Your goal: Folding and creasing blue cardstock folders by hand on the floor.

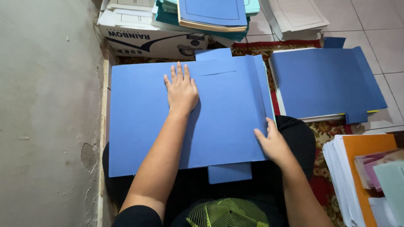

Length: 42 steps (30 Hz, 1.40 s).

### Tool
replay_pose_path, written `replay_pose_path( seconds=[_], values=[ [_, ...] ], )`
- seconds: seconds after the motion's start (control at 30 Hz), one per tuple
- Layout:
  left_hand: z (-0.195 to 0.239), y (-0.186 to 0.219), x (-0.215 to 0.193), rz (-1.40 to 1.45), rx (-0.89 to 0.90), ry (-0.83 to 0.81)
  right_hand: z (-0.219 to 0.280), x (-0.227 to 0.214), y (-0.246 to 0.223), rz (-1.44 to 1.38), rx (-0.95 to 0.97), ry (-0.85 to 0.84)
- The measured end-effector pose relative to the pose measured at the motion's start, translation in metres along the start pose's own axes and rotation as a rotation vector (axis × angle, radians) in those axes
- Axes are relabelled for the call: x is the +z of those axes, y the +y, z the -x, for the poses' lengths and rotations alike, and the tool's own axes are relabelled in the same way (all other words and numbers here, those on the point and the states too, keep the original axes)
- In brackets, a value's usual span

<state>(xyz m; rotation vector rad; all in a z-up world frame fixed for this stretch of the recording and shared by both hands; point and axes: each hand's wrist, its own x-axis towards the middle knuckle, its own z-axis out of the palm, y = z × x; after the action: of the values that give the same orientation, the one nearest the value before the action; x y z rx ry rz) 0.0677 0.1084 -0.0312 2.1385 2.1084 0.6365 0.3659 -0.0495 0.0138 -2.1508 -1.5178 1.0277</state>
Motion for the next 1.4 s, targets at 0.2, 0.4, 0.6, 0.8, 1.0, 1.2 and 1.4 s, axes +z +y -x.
replay_pose_path(
  seconds=[0.2, 0.4, 0.6, 0.8, 1.0, 1.2, 1.4],
  values=[
    [-0.001, 0.0, 0.0, 0.031, -0.007, -0.01, 0.002, -0.028, 0.019, 0.336, -0.118, 0.227],
    [0.001, 0.003, -0.011, 0.03, 0.006, -0.038, 0.014, 0.023, 0.028, 1.012, -0.405, 0.73],
    [0.007, 0.013, -0.036, 0.075, 0.001, -0.043, -0.008, 0.057, -0.015, 1.009, -0.359, 0.692],
    [0.007, 0.013, -0.042, 0.074, -0.004, -0.045, -0.04, 0.07, -0.045, 0.685, -0.396, 0.351],
    [0.006, 0.011, -0.04, 0.093, -0.012, -0.076, -0.034, 0.042, -0.021, 0.687, -0.416, 0.321],
    [0.008, 0.012, -0.042, 0.092, -0.01, -0.07, -0.036, 0.027, -0.011, 0.641, -0.537, 0.228],
    [0.006, 0.012, -0.043, 0.087, -0.007, -0.113, -0.118, 0.011, -0.039, 0.676, -0.55, 0.181]
  ],
)
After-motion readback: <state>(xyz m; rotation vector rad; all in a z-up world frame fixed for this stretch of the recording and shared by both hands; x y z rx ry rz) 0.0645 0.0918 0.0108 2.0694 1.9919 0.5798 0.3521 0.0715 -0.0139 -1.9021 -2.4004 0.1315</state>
